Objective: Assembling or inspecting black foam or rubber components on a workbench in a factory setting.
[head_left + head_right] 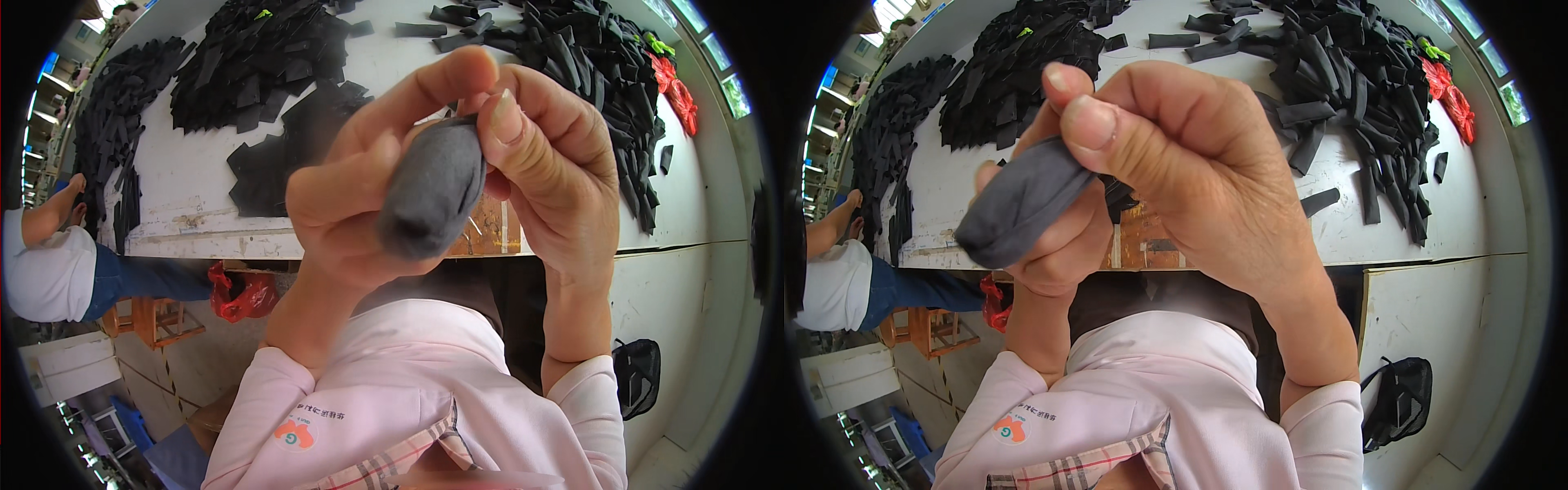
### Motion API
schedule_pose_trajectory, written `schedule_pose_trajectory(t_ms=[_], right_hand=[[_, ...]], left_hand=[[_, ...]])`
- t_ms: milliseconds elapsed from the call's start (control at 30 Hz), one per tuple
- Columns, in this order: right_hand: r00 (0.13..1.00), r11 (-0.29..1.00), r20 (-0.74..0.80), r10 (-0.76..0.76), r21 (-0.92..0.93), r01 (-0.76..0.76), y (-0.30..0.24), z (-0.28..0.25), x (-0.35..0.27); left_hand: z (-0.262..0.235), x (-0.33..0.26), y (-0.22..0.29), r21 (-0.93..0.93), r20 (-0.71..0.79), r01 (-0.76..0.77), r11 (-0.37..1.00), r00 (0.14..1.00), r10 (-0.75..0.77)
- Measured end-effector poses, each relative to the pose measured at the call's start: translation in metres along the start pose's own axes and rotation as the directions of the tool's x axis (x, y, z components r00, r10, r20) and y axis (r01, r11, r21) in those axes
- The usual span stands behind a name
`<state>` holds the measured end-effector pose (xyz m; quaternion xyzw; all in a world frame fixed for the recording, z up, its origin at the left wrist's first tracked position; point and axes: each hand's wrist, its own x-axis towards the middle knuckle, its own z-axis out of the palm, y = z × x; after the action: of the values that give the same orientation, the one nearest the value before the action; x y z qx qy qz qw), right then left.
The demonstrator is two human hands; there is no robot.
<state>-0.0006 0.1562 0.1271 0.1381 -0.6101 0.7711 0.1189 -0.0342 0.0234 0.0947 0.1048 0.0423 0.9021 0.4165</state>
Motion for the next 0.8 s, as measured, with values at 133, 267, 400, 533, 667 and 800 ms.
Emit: schedule_pose_trajectory(t_ms=[133, 267, 400, 533, 667, 800], right_hand=[[0.991, 0.986, 0.027, 0.130, -0.112, -0.127, 0.001, -0.022, 0.013], [0.850, 0.846, 0.019, 0.526, 0.094, -0.525, 0.073, -0.050, 0.003], [0.820, 0.796, 0.018, 0.572, 0.233, -0.560, 0.105, -0.052, -0.010], [0.885, 0.888, 0.070, 0.461, -0.050, -0.458, 0.099, -0.057, -0.001], [0.898, 0.898, 0.135, 0.419, 0.084, -0.432, 0.117, -0.062, -0.016], [0.874, 0.870, 0.075, 0.480, 0.084, -0.485, 0.125, -0.065, -0.015]], left_hand=[[0.002, 0.019, 0.014, -0.087, 0.223, 0.099, 0.991, 0.972, -0.078], [-0.063, 0.020, 0.019, -0.056, -0.167, 0.152, 0.987, 0.973, -0.159], [-0.088, 0.013, 0.008, -0.229, -0.332, 0.035, 0.973, 0.937, -0.112], [-0.071, 0.008, 0.005, -0.078, -0.308, -0.010, 0.997, 0.951, -0.015], [-0.063, 0.002, -0.022, 0.791, -0.258, 0.002, 0.611, 0.907, 0.332], [-0.082, 0.004, -0.019, 0.956, -0.171, -0.003, 0.292, 0.806, 0.566]])
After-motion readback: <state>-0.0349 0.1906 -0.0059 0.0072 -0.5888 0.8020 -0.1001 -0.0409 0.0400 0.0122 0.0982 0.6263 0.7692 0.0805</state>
